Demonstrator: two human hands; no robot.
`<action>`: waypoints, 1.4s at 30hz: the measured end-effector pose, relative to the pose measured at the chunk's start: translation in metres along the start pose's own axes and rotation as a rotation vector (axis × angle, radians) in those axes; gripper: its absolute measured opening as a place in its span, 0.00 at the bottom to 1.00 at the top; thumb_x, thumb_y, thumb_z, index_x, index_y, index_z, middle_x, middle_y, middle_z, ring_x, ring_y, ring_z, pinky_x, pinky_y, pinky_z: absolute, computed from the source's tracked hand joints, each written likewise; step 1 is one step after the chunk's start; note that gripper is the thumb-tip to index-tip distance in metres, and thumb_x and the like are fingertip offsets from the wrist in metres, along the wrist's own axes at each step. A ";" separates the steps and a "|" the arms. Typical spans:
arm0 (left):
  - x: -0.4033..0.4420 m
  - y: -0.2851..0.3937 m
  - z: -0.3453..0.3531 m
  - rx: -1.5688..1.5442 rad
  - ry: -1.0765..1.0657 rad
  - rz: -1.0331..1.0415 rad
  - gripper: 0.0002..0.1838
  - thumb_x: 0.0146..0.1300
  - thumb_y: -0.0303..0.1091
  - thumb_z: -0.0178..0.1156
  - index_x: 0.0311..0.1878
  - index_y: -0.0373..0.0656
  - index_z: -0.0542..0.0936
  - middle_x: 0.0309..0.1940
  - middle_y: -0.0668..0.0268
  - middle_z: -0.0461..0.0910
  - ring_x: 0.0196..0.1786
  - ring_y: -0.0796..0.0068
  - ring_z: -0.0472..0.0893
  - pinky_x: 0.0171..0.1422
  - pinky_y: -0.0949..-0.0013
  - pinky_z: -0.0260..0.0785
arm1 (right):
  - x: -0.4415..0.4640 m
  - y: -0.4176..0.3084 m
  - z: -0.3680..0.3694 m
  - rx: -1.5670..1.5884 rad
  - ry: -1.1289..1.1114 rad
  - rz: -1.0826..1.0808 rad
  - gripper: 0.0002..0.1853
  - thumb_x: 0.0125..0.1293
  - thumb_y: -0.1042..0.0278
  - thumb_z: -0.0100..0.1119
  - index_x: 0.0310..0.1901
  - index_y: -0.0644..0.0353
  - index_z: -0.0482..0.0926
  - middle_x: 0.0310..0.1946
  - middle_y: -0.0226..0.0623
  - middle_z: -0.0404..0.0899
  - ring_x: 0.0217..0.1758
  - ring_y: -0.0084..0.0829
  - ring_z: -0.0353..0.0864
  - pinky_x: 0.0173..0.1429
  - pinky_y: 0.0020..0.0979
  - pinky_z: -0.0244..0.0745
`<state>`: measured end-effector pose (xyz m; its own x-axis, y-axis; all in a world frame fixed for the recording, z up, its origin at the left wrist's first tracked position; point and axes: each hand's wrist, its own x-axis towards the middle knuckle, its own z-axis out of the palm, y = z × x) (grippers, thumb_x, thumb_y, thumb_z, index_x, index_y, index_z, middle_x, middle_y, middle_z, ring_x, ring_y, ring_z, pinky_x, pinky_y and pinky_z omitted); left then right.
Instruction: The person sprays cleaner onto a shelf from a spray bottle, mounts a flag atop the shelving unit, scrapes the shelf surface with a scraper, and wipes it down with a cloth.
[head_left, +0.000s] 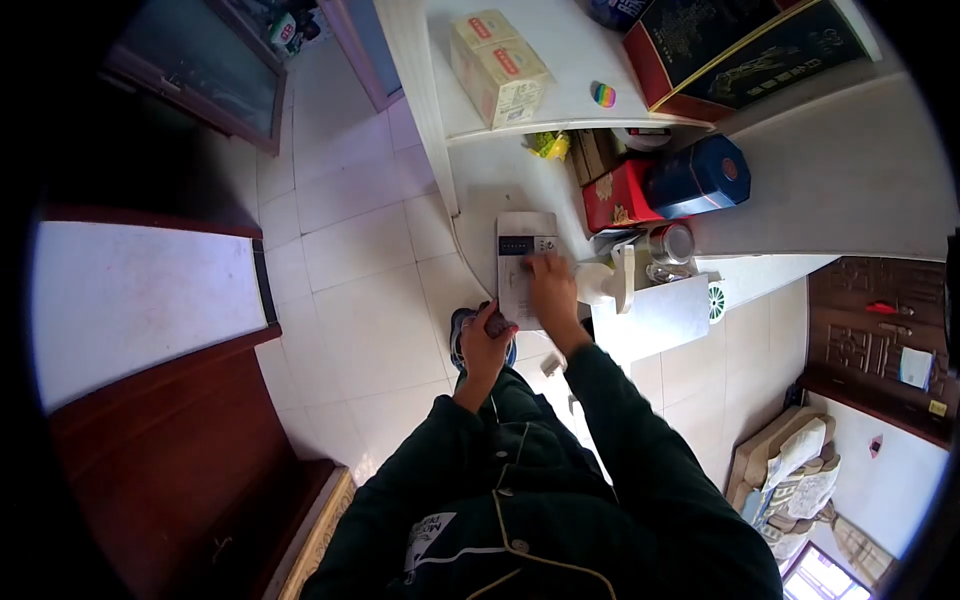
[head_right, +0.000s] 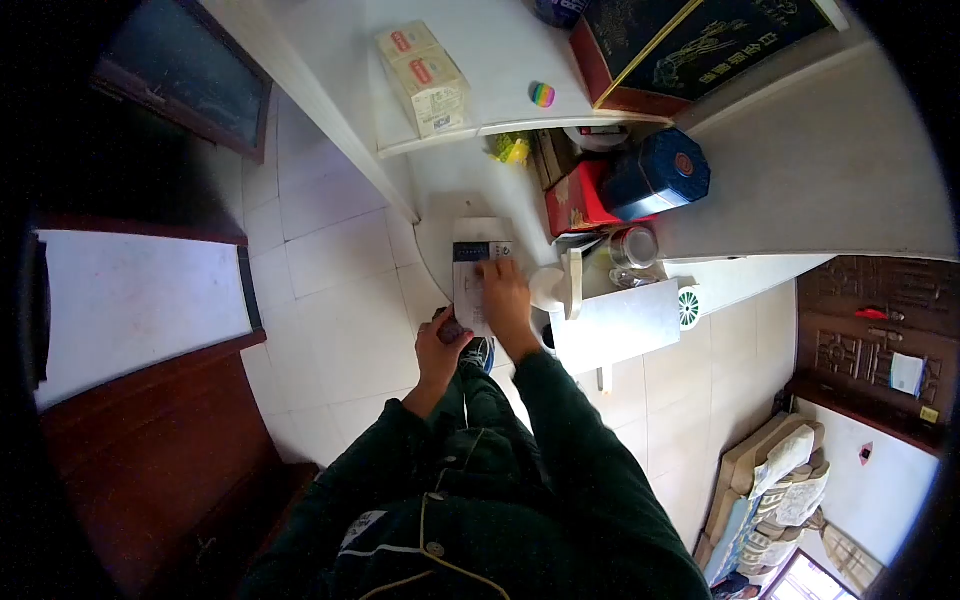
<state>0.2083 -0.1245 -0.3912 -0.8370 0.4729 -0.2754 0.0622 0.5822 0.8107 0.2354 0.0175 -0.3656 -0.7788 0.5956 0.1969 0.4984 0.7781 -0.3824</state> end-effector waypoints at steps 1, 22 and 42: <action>-0.001 -0.001 0.001 -0.015 0.011 -0.009 0.30 0.41 0.37 0.71 0.52 0.48 0.77 0.36 0.56 0.75 0.43 0.58 0.76 0.49 0.63 0.69 | 0.009 -0.001 0.007 0.004 -0.005 -0.001 0.07 0.53 0.72 0.51 0.36 0.57 0.73 0.34 0.39 0.71 0.38 0.41 0.74 0.38 0.37 0.72; 0.001 0.002 -0.010 -0.126 0.023 0.076 0.40 0.39 0.34 0.71 0.61 0.48 0.66 0.43 0.54 0.73 0.47 0.56 0.74 0.52 0.60 0.66 | -0.028 -0.023 -0.019 0.041 -0.069 -0.046 0.14 0.49 0.72 0.53 0.40 0.62 0.70 0.43 0.40 0.73 0.40 0.41 0.71 0.47 0.40 0.65; 0.030 -0.020 -0.016 -0.034 -0.078 -0.073 0.38 0.36 0.47 0.73 0.57 0.55 0.73 0.39 0.59 0.73 0.44 0.59 0.76 0.49 0.62 0.70 | 0.021 -0.010 0.022 0.016 -0.040 -0.100 0.09 0.53 0.71 0.52 0.37 0.56 0.74 0.37 0.39 0.71 0.42 0.42 0.72 0.45 0.39 0.69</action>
<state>0.1727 -0.1326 -0.4072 -0.7934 0.4812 -0.3728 -0.0169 0.5948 0.8037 0.2051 0.0178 -0.3775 -0.8390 0.5067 0.1983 0.4120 0.8296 -0.3770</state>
